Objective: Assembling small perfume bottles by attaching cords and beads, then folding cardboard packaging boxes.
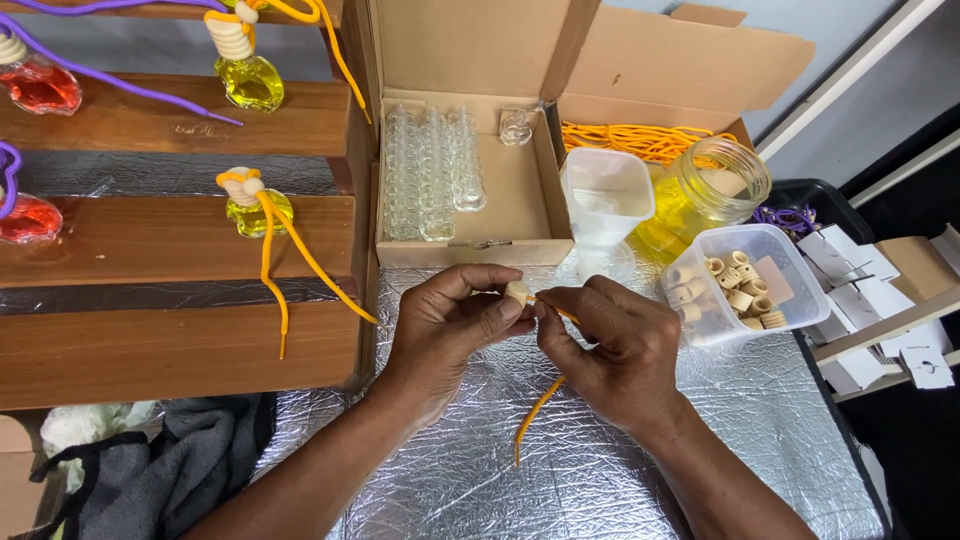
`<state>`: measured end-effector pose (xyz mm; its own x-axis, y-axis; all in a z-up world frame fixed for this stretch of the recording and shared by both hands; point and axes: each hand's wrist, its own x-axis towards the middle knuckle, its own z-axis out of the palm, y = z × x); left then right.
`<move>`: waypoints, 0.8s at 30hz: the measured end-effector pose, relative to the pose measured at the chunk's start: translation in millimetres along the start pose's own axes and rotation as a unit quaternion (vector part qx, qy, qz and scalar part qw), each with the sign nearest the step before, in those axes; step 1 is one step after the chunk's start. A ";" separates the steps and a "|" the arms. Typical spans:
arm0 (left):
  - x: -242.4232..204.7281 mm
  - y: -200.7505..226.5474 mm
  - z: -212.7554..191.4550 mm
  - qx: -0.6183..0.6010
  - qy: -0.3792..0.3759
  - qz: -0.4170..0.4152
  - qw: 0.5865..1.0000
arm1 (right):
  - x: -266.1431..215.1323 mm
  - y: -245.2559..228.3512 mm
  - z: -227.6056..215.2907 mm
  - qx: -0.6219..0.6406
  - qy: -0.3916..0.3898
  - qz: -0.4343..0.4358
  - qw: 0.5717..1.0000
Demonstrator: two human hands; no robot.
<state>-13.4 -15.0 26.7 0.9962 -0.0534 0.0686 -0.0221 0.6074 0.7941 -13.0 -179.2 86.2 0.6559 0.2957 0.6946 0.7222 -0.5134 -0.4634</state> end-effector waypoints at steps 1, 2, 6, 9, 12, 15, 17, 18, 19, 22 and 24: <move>0.4 -1.1 -0.9 0.000 0.000 0.000 1.000 | -0.3 0.6 0.7 0.000 0.000 0.000 1.000; 0.8 -2.2 -1.7 0.001 0.001 0.004 1.000 | -0.7 1.2 1.3 0.006 0.004 0.001 1.000; 3.2 -5.9 -6.1 0.021 0.008 0.017 1.000 | 2.2 -0.2 2.5 0.001 0.004 -0.001 1.000; 2.7 -4.1 -5.3 0.039 0.013 0.045 0.998 | 3.3 -1.1 3.5 0.019 -0.006 0.023 1.000; 6.3 -6.5 -9.5 0.061 0.012 0.065 0.996 | 2.2 -1.3 6.7 0.063 0.002 0.047 0.997; 5.2 -4.8 -7.8 0.056 0.015 0.060 0.997 | 4.8 -5.0 7.9 0.096 0.004 0.067 0.993; 3.7 -3.8 -7.5 0.052 0.019 0.058 0.997 | 4.5 -4.7 8.5 0.101 -0.002 0.071 0.992; 3.0 -3.5 -7.4 0.049 0.023 0.056 0.997 | 4.3 -4.5 8.7 0.106 -0.007 0.076 0.991; 2.6 -2.9 -6.9 0.049 0.024 0.055 0.997 | 4.9 -5.2 8.4 0.107 -0.008 0.076 0.991; 2.6 -2.0 -5.9 0.042 0.017 0.056 0.997 | 6.5 -6.0 7.5 0.129 -0.025 0.090 0.987; 3.9 -2.6 -6.2 0.046 0.010 0.060 0.997 | 7.3 -5.4 7.6 0.179 -0.042 0.136 0.973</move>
<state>-9.0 -11.9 21.1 0.9874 0.0323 0.1548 -0.1481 0.5326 0.8333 -10.4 -168.1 89.6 0.8384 0.2610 0.4785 0.5395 -0.2722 -0.7968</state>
